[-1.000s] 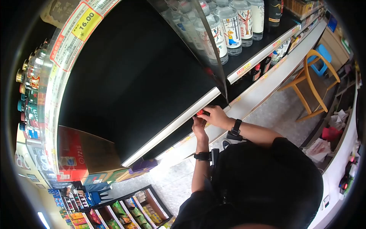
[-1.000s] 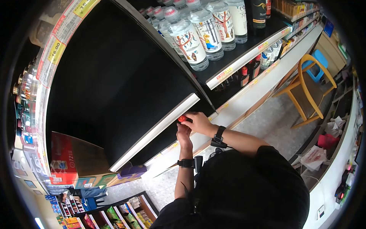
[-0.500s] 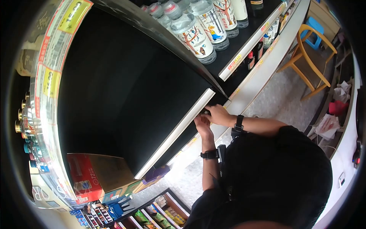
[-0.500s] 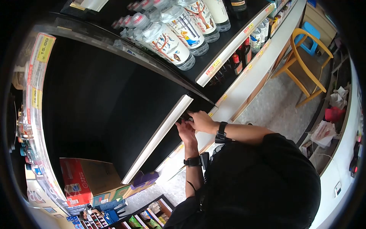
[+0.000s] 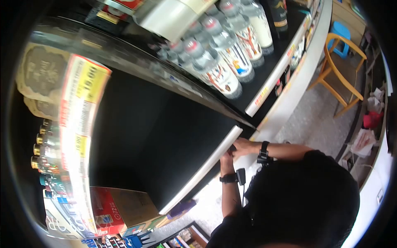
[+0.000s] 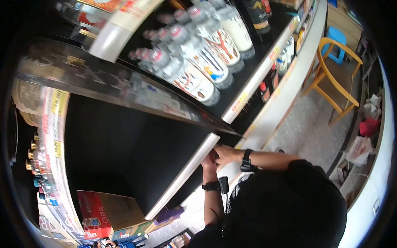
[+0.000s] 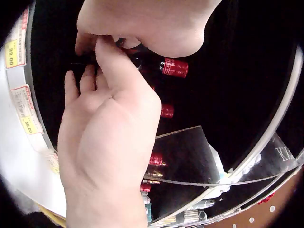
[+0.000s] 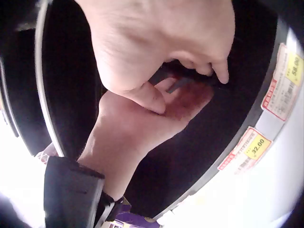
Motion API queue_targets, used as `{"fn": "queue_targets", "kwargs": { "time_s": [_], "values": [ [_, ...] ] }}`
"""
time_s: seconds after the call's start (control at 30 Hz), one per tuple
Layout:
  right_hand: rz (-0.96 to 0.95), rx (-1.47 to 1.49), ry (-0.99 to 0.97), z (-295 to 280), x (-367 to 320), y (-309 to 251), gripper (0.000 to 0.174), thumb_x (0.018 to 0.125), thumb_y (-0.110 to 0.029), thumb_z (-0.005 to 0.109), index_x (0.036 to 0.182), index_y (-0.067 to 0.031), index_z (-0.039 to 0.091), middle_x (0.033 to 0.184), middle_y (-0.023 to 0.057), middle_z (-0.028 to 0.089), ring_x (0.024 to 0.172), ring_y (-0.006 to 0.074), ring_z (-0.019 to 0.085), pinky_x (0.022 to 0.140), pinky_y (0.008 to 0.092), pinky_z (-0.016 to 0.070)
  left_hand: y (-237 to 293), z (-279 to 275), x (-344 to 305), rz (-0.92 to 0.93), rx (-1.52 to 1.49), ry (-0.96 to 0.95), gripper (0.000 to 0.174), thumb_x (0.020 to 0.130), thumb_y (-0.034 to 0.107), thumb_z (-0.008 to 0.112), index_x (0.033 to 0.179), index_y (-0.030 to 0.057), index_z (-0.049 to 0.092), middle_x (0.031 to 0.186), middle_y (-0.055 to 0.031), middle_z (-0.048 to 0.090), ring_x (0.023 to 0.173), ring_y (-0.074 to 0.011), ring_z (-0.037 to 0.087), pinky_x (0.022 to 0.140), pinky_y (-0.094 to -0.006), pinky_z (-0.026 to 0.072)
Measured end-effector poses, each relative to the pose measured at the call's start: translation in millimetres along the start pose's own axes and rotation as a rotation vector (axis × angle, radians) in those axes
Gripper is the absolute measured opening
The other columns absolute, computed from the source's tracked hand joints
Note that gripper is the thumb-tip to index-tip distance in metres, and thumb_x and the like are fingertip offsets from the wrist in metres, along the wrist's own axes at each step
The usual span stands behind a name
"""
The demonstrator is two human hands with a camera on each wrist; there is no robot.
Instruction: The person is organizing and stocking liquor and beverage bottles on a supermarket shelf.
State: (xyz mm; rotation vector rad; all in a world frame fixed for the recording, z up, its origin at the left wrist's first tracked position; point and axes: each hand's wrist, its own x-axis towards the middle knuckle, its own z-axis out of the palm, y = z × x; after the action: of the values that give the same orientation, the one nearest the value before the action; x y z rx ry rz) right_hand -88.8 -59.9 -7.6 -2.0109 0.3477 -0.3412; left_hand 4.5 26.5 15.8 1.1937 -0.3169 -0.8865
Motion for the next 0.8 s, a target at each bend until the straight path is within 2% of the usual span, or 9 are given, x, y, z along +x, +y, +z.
{"fn": "queue_targets", "kwargs": {
  "time_s": [0.13, 0.23, 0.37, 0.47, 0.57, 0.6, 0.67, 0.77, 0.8],
  "values": [
    [-0.073, -0.049, 0.034, -13, 14, 1, 0.043, 0.073, -0.02, 0.065, 0.113, -0.0045, 0.059, 0.106, 0.0237, 0.062, 0.1, 0.0387, 0.06, 0.087, 0.0432, 0.0485, -53, -71, 36, 0.178, 0.02, -0.166, 0.029, 0.096, 0.025, 0.053, 0.114, 0.0032, 0.059, 0.116, -0.0063, 0.059, 0.108, -0.0182, 0.055, 0.096, -0.0333, 0.0432],
    [-0.13, -0.039, 0.065, -12, 19, 6, 0.036, 0.074, -0.024, 0.064, 0.105, -0.005, 0.063, 0.099, 0.021, 0.064, 0.094, 0.0376, 0.062, 0.082, 0.0444, 0.0497, -79, -113, 65, 0.079, -0.046, -0.092, 0.034, 0.09, 0.028, 0.062, 0.113, 0.0027, 0.06, 0.118, -0.0107, 0.06, 0.107, -0.0215, 0.057, 0.098, -0.0367, 0.0445],
    [-0.052, -0.1, 0.027, -13, 26, 6, 0.036, 0.074, -0.028, 0.063, 0.103, -0.0065, 0.063, 0.094, 0.0213, 0.065, 0.089, 0.0391, 0.063, 0.078, 0.046, 0.0505, -69, -119, 66, 0.113, 0.414, -0.131, 0.035, 0.09, 0.023, 0.062, 0.116, 0.0001, 0.058, 0.118, -0.014, 0.059, 0.107, -0.0239, 0.057, 0.097, -0.0384, 0.0457],
    [-0.013, -0.034, 0.036, -16, 23, 7, 0.037, 0.075, -0.028, 0.063, 0.105, -0.0071, 0.062, 0.096, 0.0214, 0.065, 0.09, 0.0396, 0.062, 0.079, 0.0465, 0.0502, -61, -98, 63, -0.109, -0.013, -0.041, 0.036, 0.09, 0.022, 0.062, 0.117, -0.0007, 0.057, 0.119, -0.0153, 0.058, 0.108, -0.025, 0.056, 0.096, -0.0389, 0.0459],
    [0.009, -0.014, 0.009, -21, 16, 5, 0.045, 0.075, -0.03, 0.063, 0.113, -0.0068, 0.059, 0.1, 0.0228, 0.065, 0.094, 0.0404, 0.062, 0.083, 0.0467, 0.0497, -20, -46, 37, -0.051, 0.022, 0.004, 0.036, 0.089, 0.021, 0.062, 0.118, -0.0009, 0.057, 0.12, -0.0157, 0.058, 0.108, -0.0259, 0.057, 0.097, -0.0396, 0.0457],
    [0.007, 0.031, 0.018, -29, 9, -5, 0.051, 0.074, -0.031, 0.064, 0.117, -0.0052, 0.056, 0.101, 0.024, 0.064, 0.094, 0.0408, 0.062, 0.084, 0.0465, 0.0494, -17, -40, 35, -0.089, -0.045, 0.066, 0.024, 0.093, 0.021, 0.056, 0.107, 0.0024, 0.062, 0.11, -0.0099, 0.063, 0.103, -0.0216, 0.058, 0.093, -0.0342, 0.0453],
    [0.029, 0.034, 0.015, -28, 4, -5, 0.065, 0.073, -0.033, 0.066, 0.127, -0.0001, 0.049, 0.105, 0.0264, 0.063, 0.097, 0.0419, 0.061, 0.088, 0.0456, 0.0484, -25, -53, 42, 0.027, 0.125, -0.038, 0.03, 0.095, 0.024, 0.055, 0.114, 0.0011, 0.06, 0.118, -0.0118, 0.059, 0.108, -0.0218, 0.056, 0.099, -0.0353, 0.043],
    [0.003, -0.037, 0.134, -20, -19, 7, 0.046, 0.08, -0.032, 0.065, 0.114, -0.0012, 0.059, 0.106, 0.0239, 0.063, 0.099, 0.0385, 0.061, 0.087, 0.0424, 0.0497, -29, -55, 40, -0.01, 0.131, -0.098, 0.037, 0.098, 0.028, 0.049, 0.125, 0.0031, 0.053, 0.129, -0.0122, 0.052, 0.12, -0.0228, 0.049, 0.106, -0.0396, 0.0377],
    [0.09, -0.014, -0.009, -49, -36, -19, 0.046, 0.079, -0.028, 0.065, 0.114, 0.0012, 0.059, 0.107, 0.0228, 0.065, 0.099, 0.0344, 0.063, 0.087, 0.0385, 0.0511, -23, -38, 30, 0.03, 0.185, -0.095, 0.039, 0.098, 0.031, 0.047, 0.128, 0.0045, 0.051, 0.131, -0.0125, 0.052, 0.121, -0.0242, 0.049, 0.105, -0.0417, 0.0377]
  ]
}}
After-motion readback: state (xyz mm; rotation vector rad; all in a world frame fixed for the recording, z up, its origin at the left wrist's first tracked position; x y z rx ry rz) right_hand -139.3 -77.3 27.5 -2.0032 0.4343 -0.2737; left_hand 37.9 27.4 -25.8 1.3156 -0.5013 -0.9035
